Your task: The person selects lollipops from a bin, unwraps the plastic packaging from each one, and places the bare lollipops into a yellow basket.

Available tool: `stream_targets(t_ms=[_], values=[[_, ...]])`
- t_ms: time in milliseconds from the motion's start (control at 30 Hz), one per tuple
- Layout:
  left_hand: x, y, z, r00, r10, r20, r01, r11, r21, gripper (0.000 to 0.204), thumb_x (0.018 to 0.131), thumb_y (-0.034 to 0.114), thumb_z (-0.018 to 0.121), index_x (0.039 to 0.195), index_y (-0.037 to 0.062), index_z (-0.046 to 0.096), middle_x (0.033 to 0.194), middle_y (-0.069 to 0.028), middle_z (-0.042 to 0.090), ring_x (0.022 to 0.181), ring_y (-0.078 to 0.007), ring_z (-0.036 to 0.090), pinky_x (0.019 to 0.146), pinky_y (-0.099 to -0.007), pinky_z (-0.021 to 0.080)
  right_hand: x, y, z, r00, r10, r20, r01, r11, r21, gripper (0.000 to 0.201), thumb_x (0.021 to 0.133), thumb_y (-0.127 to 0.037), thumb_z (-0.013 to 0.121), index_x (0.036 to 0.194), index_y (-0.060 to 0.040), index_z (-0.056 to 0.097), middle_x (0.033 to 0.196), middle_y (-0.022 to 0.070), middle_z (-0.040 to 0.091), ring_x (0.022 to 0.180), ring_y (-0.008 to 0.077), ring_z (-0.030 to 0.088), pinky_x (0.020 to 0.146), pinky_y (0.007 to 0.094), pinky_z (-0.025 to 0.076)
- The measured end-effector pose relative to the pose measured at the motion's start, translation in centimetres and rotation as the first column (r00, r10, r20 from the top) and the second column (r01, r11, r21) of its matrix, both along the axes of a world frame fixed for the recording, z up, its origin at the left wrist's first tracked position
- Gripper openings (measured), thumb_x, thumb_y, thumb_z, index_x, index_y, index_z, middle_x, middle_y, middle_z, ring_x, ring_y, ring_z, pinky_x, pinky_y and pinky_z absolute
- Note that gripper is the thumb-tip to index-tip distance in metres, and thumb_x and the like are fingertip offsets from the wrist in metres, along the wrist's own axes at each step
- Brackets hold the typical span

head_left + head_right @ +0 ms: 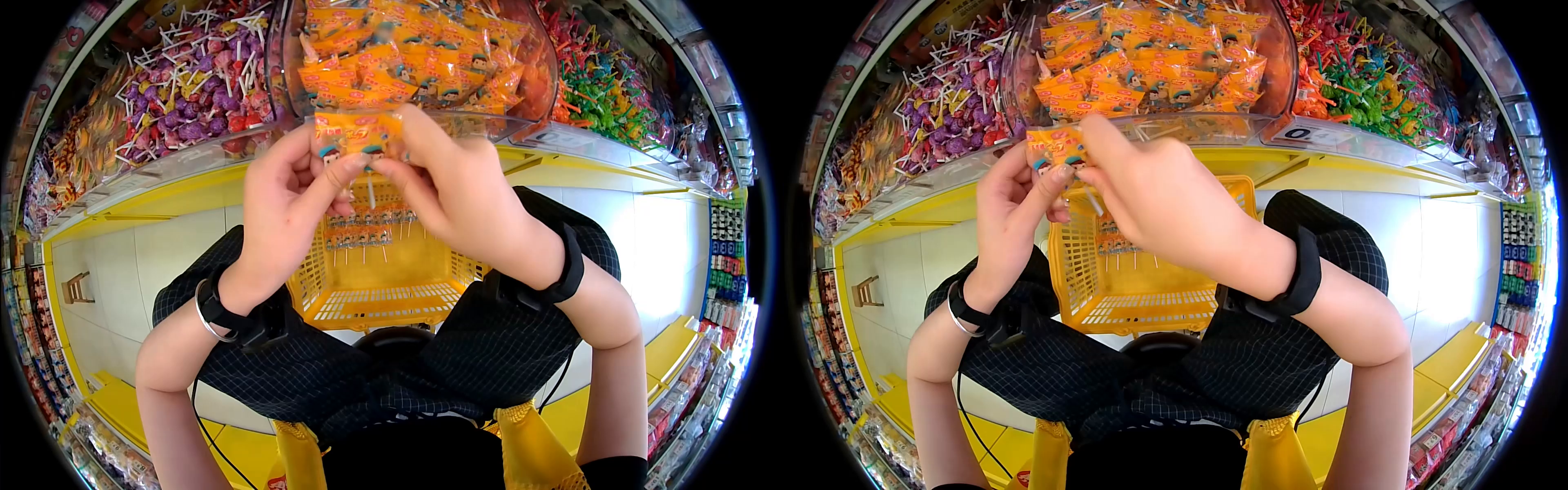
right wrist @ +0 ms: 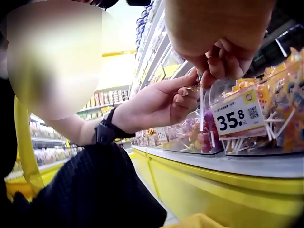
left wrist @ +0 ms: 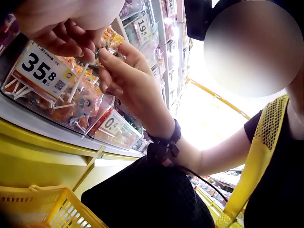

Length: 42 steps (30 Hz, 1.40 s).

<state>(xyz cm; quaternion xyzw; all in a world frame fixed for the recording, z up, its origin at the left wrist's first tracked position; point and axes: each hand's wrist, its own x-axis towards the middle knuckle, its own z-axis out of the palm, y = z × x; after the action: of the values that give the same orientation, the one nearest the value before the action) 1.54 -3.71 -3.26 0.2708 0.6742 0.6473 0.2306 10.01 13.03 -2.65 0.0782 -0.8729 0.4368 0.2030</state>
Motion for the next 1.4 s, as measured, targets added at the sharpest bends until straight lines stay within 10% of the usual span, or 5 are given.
stream_targets(t_ms=[300, 367, 567, 867, 1400], values=[[0.4, 0.0, 0.0, 1.000, -0.025, -0.006, 0.024, 0.999, -0.030, 0.018, 0.094, 0.015, 0.061, 0.103, 0.0001, 0.060, 0.067, 0.0041, 0.054, 0.056, -0.0022, 0.050, 0.051, -0.0179, 0.042, 0.7, 0.5, 1.4, 0.998, 0.019, 0.066, -0.023, 0.998, 0.053, 0.016, 0.088, -0.006, 0.058, 0.094, -0.0020, 0.044, 0.059, 0.0179, 0.054, 0.055, 0.0387, 0.057, 0.046, 0.0390, 0.044], [0.1, -0.1, -0.4, 0.986, -0.014, -0.169, 0.009, 1.000, -0.030, 0.017, 0.094, 0.014, 0.061, 0.103, -0.0001, 0.060, 0.070, 0.0032, 0.054, 0.060, -0.0032, 0.051, 0.054, -0.0186, 0.042, 0.7, 0.5, 1.1, 0.979, 0.039, 0.201, 0.003, 0.978, -0.207, 0.013, 0.093, -0.009, 0.057, 0.101, -0.0018, 0.051, 0.060, 0.0050, 0.057, 0.043, 0.0104, 0.051, 0.043, 0.0237, 0.035], [0.0, 0.8, -0.8, 0.891, 0.066, -0.449, -0.004, 0.990, 0.138, 0.017, 0.093, 0.006, 0.059, 0.109, -0.0003, 0.056, 0.091, -0.0027, 0.059, 0.080, -0.0066, 0.053, 0.068, -0.0209, 0.045, 0.9, 0.9, 2.9, 0.836, 0.341, 0.430, 0.055, 0.727, -0.684, 0.035, 0.097, -0.011, 0.053, 0.130, -0.0028, 0.045, 0.058, -0.0042, 0.050, 0.043, 0.0050, 0.045, 0.044, 0.0200, 0.034], [0.4, 0.2, 0.8, 0.981, 0.013, -0.194, 0.007, 0.995, 0.101, 0.030, 0.095, 0.004, 0.055, 0.123, 0.0006, 0.047, 0.086, -0.0048, 0.063, 0.074, -0.0077, 0.059, 0.066, -0.0214, 0.049, 0.4, 0.5, 0.0, 0.996, -0.075, -0.038, 0.067, 0.982, -0.175, 0.017, 0.091, -0.009, 0.060, 0.104, 0.0015, 0.054, 0.069, 0.0100, 0.057, 0.052, 0.0114, 0.053, 0.048, 0.0247, 0.042], [0.4, 0.4, -0.1, 0.901, 0.042, -0.431, 0.051, 0.978, 0.200, 0.039, 0.090, -0.004, 0.057, 0.129, 0.0014, 0.056, 0.120, -0.0079, 0.061, 0.073, -0.0058, 0.058, 0.072, -0.0208, 0.051, 0.9, 0.4, 0.7, 0.980, 0.040, 0.197, 0.042, 0.917, -0.396, 0.039, 0.092, -0.001, 0.058, 0.131, -0.0011, 0.051, 0.080, -0.0006, 0.063, 0.061, -0.0010, 0.047, 0.051, 0.0160, 0.036]])
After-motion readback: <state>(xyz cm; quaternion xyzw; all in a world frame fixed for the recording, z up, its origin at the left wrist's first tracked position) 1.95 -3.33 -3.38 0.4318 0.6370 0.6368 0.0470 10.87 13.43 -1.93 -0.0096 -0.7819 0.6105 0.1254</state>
